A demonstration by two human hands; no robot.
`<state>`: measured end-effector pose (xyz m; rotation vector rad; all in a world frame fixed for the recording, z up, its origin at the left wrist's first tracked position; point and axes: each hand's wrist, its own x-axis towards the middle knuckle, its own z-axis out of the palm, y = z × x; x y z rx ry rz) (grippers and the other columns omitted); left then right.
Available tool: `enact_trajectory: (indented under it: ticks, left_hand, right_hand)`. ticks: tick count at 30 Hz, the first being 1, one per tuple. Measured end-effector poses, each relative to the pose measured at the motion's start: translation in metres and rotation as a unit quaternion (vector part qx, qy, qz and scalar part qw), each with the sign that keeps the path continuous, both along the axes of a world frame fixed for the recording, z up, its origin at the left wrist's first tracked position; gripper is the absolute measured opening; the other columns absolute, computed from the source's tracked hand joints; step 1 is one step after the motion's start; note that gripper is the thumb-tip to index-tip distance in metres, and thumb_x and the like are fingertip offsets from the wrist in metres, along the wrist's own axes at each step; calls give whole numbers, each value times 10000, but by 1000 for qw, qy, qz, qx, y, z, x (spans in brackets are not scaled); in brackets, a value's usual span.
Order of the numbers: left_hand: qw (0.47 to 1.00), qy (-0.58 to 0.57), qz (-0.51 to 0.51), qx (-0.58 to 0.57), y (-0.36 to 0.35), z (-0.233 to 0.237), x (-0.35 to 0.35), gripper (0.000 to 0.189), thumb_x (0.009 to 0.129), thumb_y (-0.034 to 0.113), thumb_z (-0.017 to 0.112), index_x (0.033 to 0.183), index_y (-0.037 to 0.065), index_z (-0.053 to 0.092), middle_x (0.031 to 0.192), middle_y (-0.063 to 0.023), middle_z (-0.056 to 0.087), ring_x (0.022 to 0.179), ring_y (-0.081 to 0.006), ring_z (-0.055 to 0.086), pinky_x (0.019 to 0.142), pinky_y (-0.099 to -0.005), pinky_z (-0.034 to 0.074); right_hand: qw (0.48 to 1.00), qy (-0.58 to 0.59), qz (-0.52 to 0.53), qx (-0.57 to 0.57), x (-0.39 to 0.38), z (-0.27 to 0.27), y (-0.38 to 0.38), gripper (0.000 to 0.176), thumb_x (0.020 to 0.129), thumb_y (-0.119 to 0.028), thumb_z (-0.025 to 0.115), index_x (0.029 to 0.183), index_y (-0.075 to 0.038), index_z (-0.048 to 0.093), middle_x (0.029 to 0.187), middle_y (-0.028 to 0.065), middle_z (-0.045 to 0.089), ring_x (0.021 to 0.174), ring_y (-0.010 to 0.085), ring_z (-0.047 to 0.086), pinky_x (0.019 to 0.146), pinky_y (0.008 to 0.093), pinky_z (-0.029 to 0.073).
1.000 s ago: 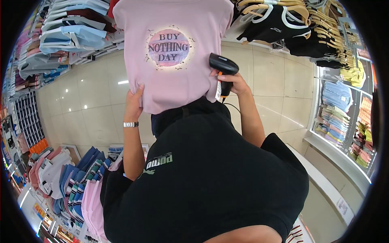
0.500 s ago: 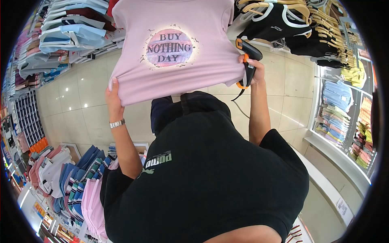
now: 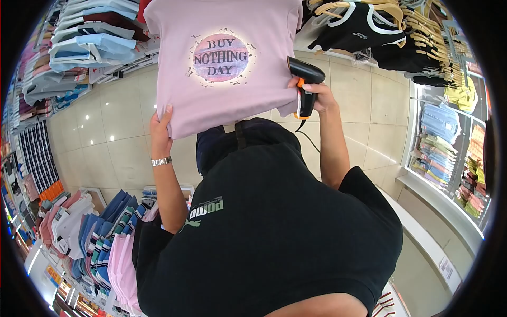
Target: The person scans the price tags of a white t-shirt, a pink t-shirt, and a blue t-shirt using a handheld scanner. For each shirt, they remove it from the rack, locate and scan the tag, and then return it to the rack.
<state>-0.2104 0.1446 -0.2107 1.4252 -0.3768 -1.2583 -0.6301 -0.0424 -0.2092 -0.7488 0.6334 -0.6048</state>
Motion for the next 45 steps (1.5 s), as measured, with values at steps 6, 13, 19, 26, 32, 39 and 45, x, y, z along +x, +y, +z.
enact_trajectory:
  ticks: [6, 13, 19, 26, 32, 39, 45]
  left_hand:
    - [993, 102, -9, -65, 3, -4, -6, 313, 994, 194, 591, 1214, -28, 571, 1090, -84, 678, 926, -136, 663, 795, -291, 538]
    - [986, 141, 85, -37, 6, -7, 2, 183, 991, 228, 601, 993, 45, 602, 759, 33, 615, 490, -29, 453, 424, -193, 364]
    - [969, 207, 126, -56, 1, -1, 12, 174, 974, 224, 629, 966, 51, 606, 712, 35, 586, 433, -25, 398, 395, -189, 324]
    - [977, 173, 120, -37, 1, -9, 13, 197, 974, 232, 627, 1007, 38, 613, 742, 6, 613, 471, -47, 459, 444, -187, 383]
    - [997, -23, 6, 77, 2, -37, 5, 192, 975, 191, 603, 1093, 42, 622, 862, -22, 657, 666, -100, 603, 544, -248, 497]
    - [948, -286, -60, 129, -22, -95, -22, 394, 917, 154, 655, 1285, 60, 551, 1253, -108, 596, 1067, -201, 602, 881, -342, 523]
    - [939, -303, -145, -74, -105, -50, -66, 414, 901, 147, 666, 1280, 33, 544, 1239, -136, 598, 1072, -229, 615, 915, -365, 490]
  right_hand:
    - [998, -65, 9, -1, 9, -12, 2, 505, 831, -135, 656, 1302, 14, 551, 1125, 208, 672, 887, 172, 643, 827, 318, 536]
    - [961, -230, -68, 134, 1, -26, -6, 493, 921, -202, 555, 1360, 12, 485, 1340, 289, 554, 1226, 372, 571, 1059, 488, 458]
    - [937, -271, -113, 191, 4, -6, -11, 546, 946, -234, 520, 1419, 15, 408, 1393, 280, 515, 1250, 390, 545, 1087, 497, 427]
    - [962, -208, -115, 136, 4, -6, -8, 541, 948, -219, 516, 1427, 7, 400, 1387, 284, 518, 1260, 378, 537, 1082, 494, 428]
    - [993, -85, -42, 68, 18, 12, 4, 614, 857, -132, 628, 1424, 10, 439, 1345, 250, 570, 1096, 230, 610, 964, 366, 492]
    - [994, 105, 33, -6, 33, 1, 3, 405, 792, -84, 750, 1174, 8, 651, 1202, 114, 692, 851, 96, 619, 776, 266, 485]
    - [988, 144, 46, -38, 49, 5, 2, 472, 771, -80, 778, 1219, 0, 656, 1127, 50, 710, 886, 95, 592, 849, 268, 463]
